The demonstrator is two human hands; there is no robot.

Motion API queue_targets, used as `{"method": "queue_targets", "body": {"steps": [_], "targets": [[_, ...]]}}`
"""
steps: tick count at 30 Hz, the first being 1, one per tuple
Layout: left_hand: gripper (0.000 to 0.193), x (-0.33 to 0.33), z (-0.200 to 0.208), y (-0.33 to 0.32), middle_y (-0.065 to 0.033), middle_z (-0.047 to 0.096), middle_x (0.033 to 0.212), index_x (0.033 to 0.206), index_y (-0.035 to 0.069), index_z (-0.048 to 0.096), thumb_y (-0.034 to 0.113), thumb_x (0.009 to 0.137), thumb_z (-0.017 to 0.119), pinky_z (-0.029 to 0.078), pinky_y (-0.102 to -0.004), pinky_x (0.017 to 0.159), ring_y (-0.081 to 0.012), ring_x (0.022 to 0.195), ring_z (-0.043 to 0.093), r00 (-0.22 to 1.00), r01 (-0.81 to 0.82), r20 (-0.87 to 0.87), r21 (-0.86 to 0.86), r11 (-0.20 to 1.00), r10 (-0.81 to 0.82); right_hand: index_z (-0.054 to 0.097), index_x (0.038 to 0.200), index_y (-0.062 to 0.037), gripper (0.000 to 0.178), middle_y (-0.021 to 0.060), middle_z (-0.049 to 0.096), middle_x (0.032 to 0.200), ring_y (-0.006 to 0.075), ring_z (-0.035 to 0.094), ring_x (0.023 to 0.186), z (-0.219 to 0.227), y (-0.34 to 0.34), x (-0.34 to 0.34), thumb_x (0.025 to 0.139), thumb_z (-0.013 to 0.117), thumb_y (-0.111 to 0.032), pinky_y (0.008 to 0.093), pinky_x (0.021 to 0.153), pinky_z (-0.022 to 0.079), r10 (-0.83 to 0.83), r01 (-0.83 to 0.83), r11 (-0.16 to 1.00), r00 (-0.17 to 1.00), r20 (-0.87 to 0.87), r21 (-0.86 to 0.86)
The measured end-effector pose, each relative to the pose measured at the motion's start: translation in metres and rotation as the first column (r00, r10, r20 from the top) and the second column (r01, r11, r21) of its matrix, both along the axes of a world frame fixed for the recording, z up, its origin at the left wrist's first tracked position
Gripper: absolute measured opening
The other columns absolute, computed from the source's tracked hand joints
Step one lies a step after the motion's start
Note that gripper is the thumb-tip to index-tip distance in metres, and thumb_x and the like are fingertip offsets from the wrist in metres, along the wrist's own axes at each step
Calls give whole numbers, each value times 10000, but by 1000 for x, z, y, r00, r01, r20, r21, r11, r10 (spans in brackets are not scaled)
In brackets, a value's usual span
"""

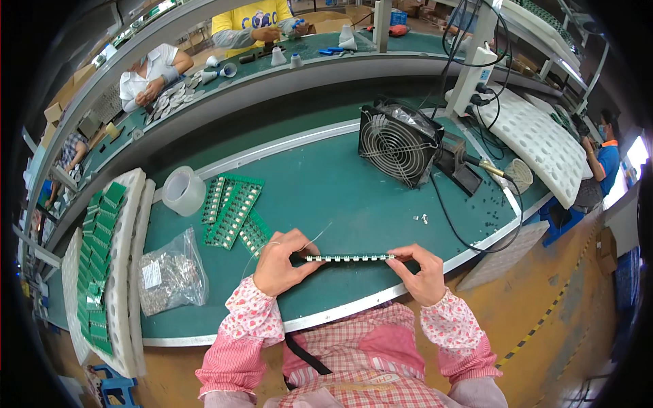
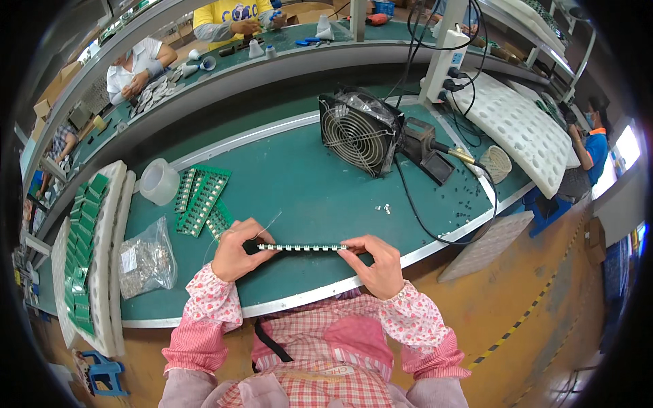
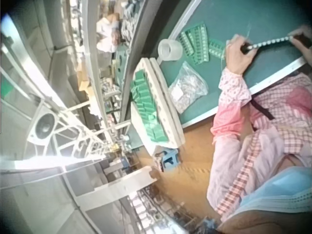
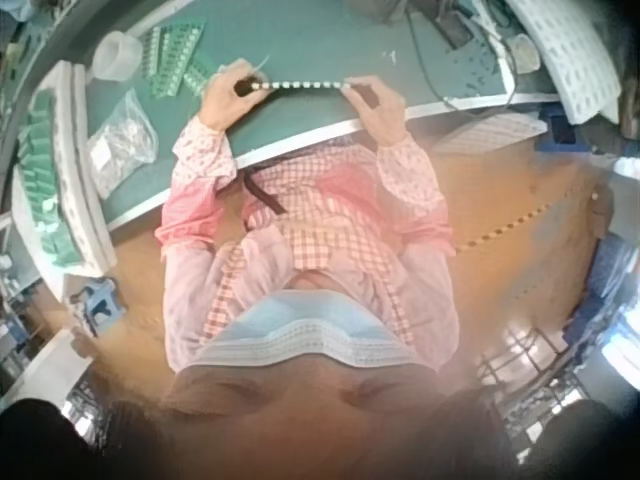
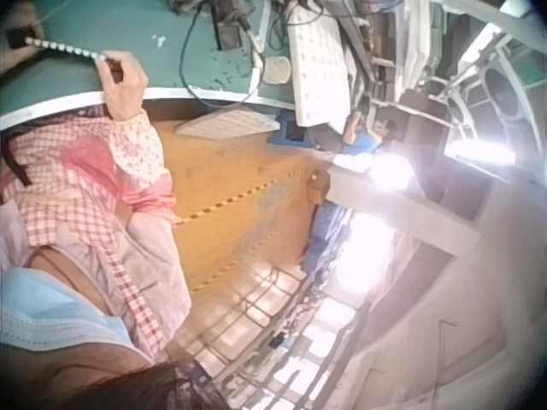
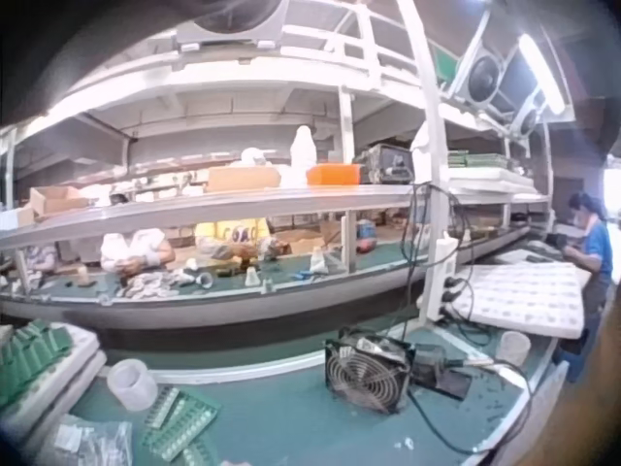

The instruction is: The person inserts electronic components into a green circuit board strip by hand. The person then solders the components onto the circuit board using a soldering iron and solder wire.

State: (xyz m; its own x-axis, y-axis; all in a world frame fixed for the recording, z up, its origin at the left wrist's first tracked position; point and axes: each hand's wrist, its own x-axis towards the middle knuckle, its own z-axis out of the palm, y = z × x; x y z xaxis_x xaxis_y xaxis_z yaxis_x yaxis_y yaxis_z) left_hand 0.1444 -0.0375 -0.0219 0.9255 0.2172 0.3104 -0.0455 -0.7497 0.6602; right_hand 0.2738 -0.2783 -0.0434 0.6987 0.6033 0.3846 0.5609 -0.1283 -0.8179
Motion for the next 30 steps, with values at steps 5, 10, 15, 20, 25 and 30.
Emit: {"method": "queue_targets", "body": {"steps": [5, 10, 15, 20, 25, 30], "targets": [[278, -34, 1, -18, -22, 591, 845, 865, 95, 617, 106, 619, 746, 391, -328, 750, -207, 770, 584, 989, 146, -41, 188, 971, -141, 666, 910, -35, 227, 86, 668, 895, 240, 626, 827, 2, -19, -9, 702, 745, -80, 328, 714, 500, 58, -44, 998, 943, 328, -52], [289, -51, 9, -26, -10, 596, 943, 904, 88, 614, 47, 628, 690, 401, -318, 764, -187, 855, 573, 989, 144, -73, 241, 960, -131, 670, 976, -60, 303, 66, 661, 1010, 249, 614, 961, -11, -29, -15, 685, 750, -88, 353, 828, 501, 88, -45, 992, 913, 397, -117], [236, -58, 4, -27, -55, 612, 1040, 922, 77, 614, 58, 691, 656, 406, -333, 803, -243, 917, 577, 999, 16, -48, 109, 994, -11, 654, 1058, -67, 385, 64, 648, 1072, 248, 573, 1059, -14, -36, -17, 686, 746, -100, 401, 926, 457, 145, -51, 977, 869, 473, -206], [440, -50, -4, -34, -67, 614, 1061, 1040, 81, 588, 255, 679, 771, 358, -376, 883, -253, 1034, 535, 999, -24, -42, 203, 979, 33, 650, 1074, -69, 400, 70, 644, 1088, 250, 571, 1064, -22, -36, -16, 688, 744, -112, 415, 943, 441, 133, -28, 978, 844, 520, -204], [401, -48, -1, -38, -62, 608, 1039, 1027, 87, 595, 260, 701, 752, 349, -382, 882, -260, 1022, 529, 999, -17, -29, 200, 980, 24, 643, 1080, -63, 395, 77, 643, 1084, 254, 573, 1062, -14, -38, -15, 698, 729, -113, 422, 947, 434, 113, 16, 977, 810, 576, -215], [86, -64, 3, -47, -51, 597, 827, 725, 64, 581, 75, 811, 581, 349, -373, 845, -236, 868, 562, 958, -265, 142, 112, 958, 249, 496, 1226, -22, 485, 136, 605, 1096, 245, 599, 953, -6, -52, 39, 800, 677, -167, 367, 879, 472, -221, 212, 974, 968, 121, 78]]}}
